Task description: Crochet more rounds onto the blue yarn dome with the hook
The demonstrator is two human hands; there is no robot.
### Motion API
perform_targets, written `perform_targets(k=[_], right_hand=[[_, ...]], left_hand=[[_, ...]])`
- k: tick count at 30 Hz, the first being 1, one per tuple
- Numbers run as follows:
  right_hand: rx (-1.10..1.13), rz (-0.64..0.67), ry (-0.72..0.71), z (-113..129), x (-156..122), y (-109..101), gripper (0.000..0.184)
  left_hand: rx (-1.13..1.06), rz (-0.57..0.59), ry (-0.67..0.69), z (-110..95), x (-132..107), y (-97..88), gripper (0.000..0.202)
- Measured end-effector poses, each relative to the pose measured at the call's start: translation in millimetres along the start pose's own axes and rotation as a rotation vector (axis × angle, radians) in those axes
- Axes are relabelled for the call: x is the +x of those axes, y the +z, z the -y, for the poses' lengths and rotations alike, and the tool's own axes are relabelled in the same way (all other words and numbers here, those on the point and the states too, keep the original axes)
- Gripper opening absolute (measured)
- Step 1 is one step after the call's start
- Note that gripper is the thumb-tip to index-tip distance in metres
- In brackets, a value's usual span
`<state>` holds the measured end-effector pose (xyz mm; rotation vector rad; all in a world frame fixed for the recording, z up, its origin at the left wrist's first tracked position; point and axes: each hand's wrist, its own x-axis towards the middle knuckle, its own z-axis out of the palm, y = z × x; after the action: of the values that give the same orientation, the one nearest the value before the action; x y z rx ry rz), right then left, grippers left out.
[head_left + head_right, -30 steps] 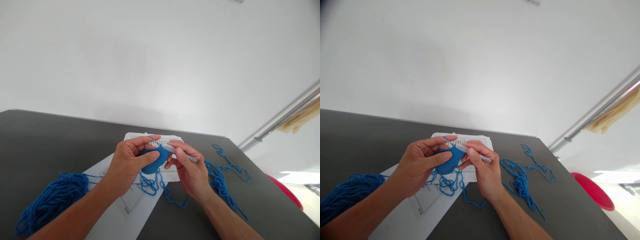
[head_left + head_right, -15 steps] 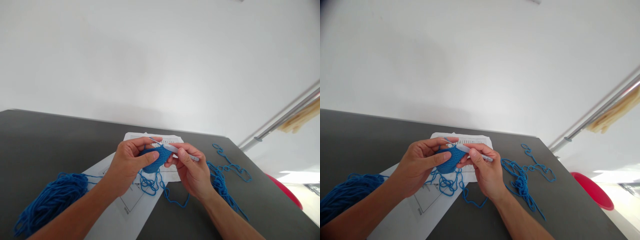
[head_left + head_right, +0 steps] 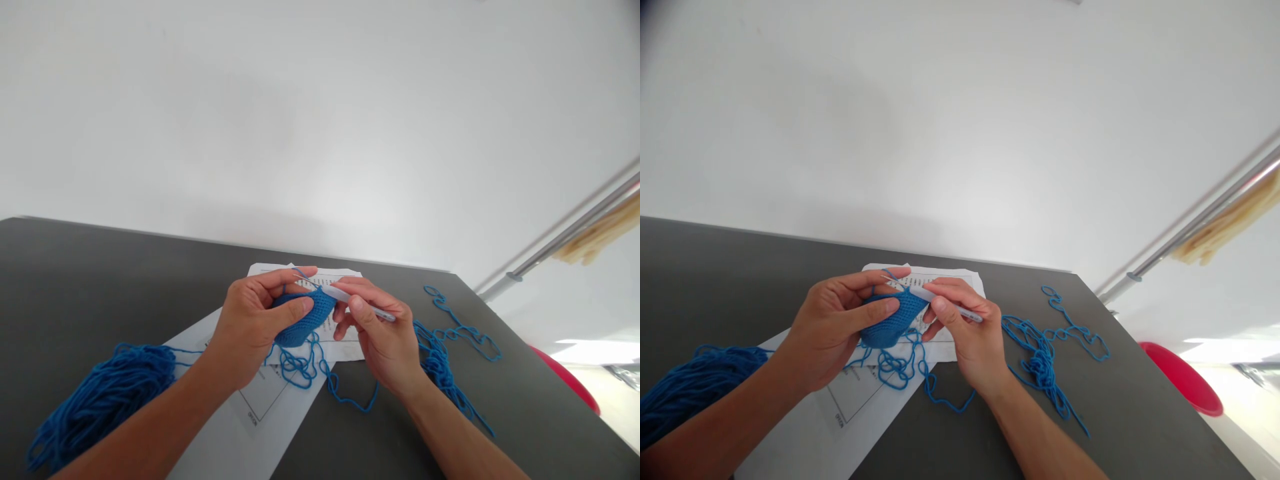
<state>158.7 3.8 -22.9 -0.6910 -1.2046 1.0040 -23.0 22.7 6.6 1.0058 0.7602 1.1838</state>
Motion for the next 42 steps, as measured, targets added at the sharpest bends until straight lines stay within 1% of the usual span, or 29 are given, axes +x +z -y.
perform_targets(k=[2, 4, 7, 12, 15, 17, 20, 23, 26, 28, 34, 38, 42], right_hand=[[-0.05, -0.002, -0.05, 0, -1, -2, 0.013], [-0.071, 0.0, -0.075, -1, -1, -2, 0.014], [-0.097, -0.025, -0.122, 0, -3, 1, 0.015], [-0.253, -0.093, -0.249, 4, -6, 9, 0.016], [-0.328, -0.107, -0.313, 5, -8, 11, 0.019], [-0.345, -0.114, -0.329, 5, -8, 11, 0.021], [-0.315, -0.127, -0.299, 4, -8, 11, 0.018], [-0.216, -0.126, -0.236, 2, -7, 9, 0.015], [-0.125, -0.079, -0.173, -1, -5, 4, 0.016], [-0.111, -0.029, -0.15, -1, -3, -1, 0.016], [-0.205, 0.091, -0.131, 8, 3, -16, 0.014], [-0.262, 0.124, -0.148, 14, 6, -22, 0.013], [-0.322, 0.151, -0.172, 18, 8, -26, 0.012]], left_hand=[[0.0, -0.021, -0.013, 0, 0, 1.3, 0.044], [0.008, -0.038, -0.019, -1, 1, 2.8, 0.043], [0.016, -0.032, -0.011, -2, 1, 4.2, 0.038], [-0.017, 0.004, -0.062, -2, 2, 2.8, 0.04], [-0.043, 0.023, -0.082, 0, 3, 3.2, 0.032], [-0.043, 0.011, -0.071, 0, 3, 4.5, 0.028], [-0.026, -0.028, -0.035, 0, 3, 6.5, 0.027], [0.006, -0.024, -0.044, 0, 3, 6.5, 0.031], [0.039, -0.003, -0.07, -1, 2, 4.1, 0.04], [0.066, 0.017, -0.084, -1, 2, 2.0, 0.044], [0.11, 0.022, -0.07, -4, 1, -2.6, 0.047], [0.152, 0.011, -0.069, -6, 2, -4.2, 0.05], [0.222, -0.01, -0.041, -8, 2, -3.6, 0.047]])
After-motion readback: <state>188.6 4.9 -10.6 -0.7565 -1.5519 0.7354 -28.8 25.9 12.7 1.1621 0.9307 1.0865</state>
